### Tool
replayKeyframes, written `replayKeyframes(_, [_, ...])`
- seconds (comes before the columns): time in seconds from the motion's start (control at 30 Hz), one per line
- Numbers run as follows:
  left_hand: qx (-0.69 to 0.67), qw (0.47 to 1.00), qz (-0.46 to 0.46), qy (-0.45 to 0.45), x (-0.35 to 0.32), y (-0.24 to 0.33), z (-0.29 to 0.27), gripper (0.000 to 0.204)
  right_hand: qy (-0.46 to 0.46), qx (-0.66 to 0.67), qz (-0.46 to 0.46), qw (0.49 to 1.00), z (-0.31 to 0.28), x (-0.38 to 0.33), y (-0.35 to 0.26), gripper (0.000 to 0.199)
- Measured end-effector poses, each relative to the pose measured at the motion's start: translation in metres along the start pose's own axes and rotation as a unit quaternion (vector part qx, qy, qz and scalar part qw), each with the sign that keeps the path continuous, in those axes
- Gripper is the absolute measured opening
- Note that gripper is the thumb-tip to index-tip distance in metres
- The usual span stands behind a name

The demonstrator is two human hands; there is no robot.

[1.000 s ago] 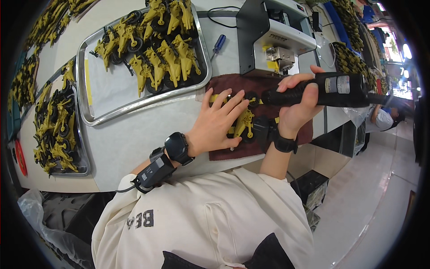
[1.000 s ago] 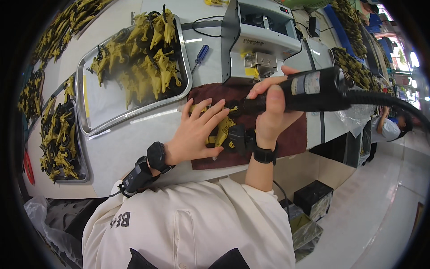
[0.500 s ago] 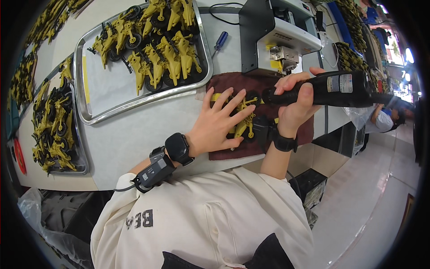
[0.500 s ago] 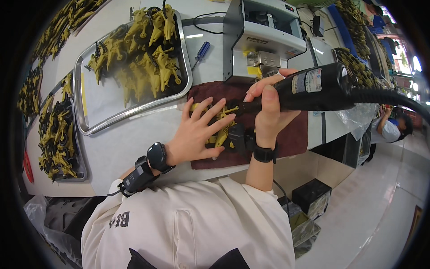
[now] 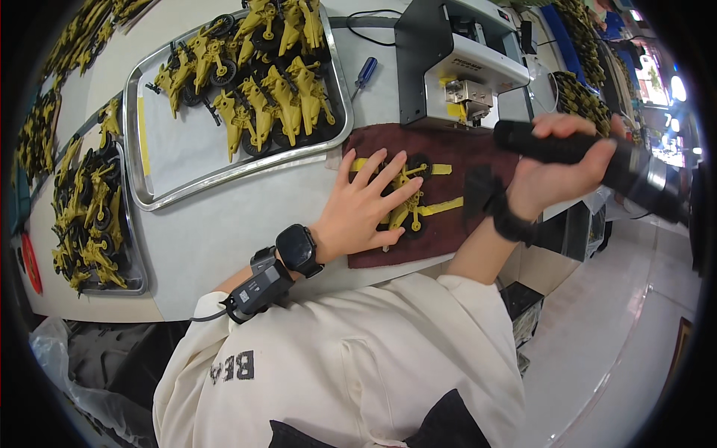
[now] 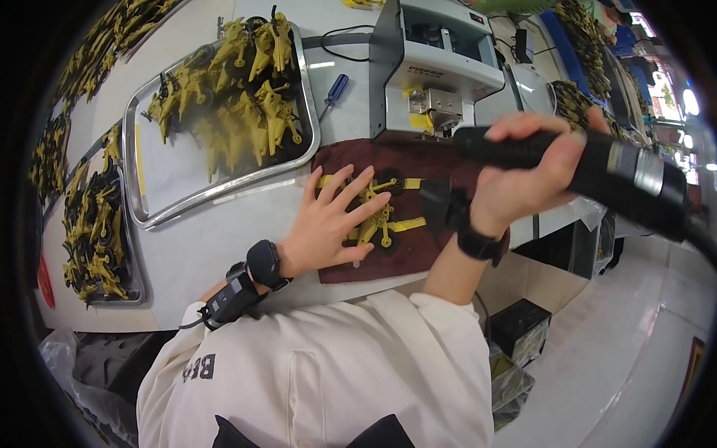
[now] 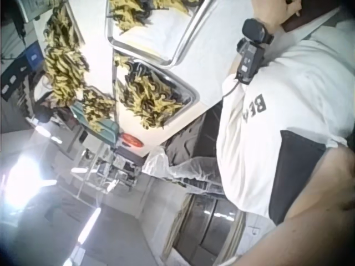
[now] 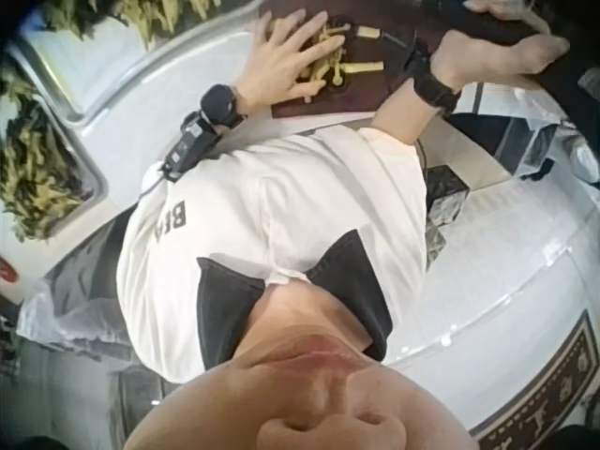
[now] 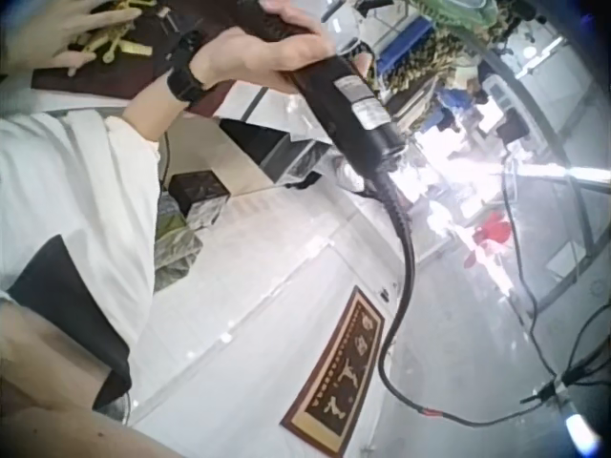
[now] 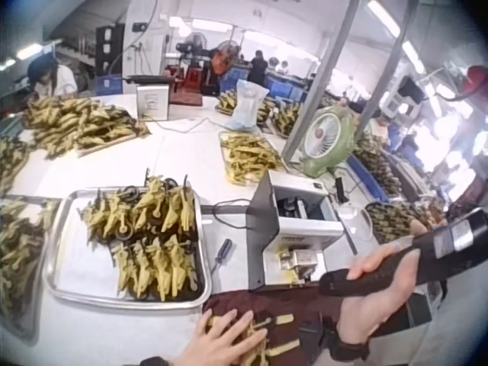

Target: Using a power screwdriver to assemble small yellow and black plastic components on a workbench.

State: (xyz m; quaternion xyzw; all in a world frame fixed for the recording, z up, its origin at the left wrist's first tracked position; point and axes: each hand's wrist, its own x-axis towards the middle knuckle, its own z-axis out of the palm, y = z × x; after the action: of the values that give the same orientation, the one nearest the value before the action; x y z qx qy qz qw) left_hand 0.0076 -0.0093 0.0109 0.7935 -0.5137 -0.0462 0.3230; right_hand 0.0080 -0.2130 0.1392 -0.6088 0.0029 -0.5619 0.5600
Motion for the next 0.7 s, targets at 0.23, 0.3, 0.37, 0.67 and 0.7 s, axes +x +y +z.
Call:
replayKeyframes(0.23, [0.003, 1.0, 0.005, 0.002, -0.001, -0.002, 0.002, 0.068, -0.033, -0.044, 0.052, 0.997, 0.021, 0.006, 0.022, 0.044])
replayKeyframes(0.3, [0.007, 1.0, -0.003, 0.003, -0.005, -0.003, 0.001, 0.068, -0.069, 0.011, 0.106, 0.992, 0.02, -0.006, 0.011, 0.045])
replayKeyframes(0.37, [0.005, 1.0, 0.004, 0.008, -0.005, -0.004, 0.004, 0.068, -0.108, 0.08, 0.128, 0.983, 0.013, -0.027, 0.001, 0.048])
replayKeyframes(0.67, [-0.001, 1.0, 0.011, -0.003, -0.004, -0.003, -0.001, 0.057, -0.158, 0.14, 0.163, 0.964, 0.012, -0.085, -0.019, 0.069])
replayKeyframes(0.7, [-0.003, 1.0, 0.011, 0.0, -0.005, -0.004, -0.001, 0.056, -0.164, 0.147, 0.159, 0.962, 0.012, -0.087, -0.017, 0.068])
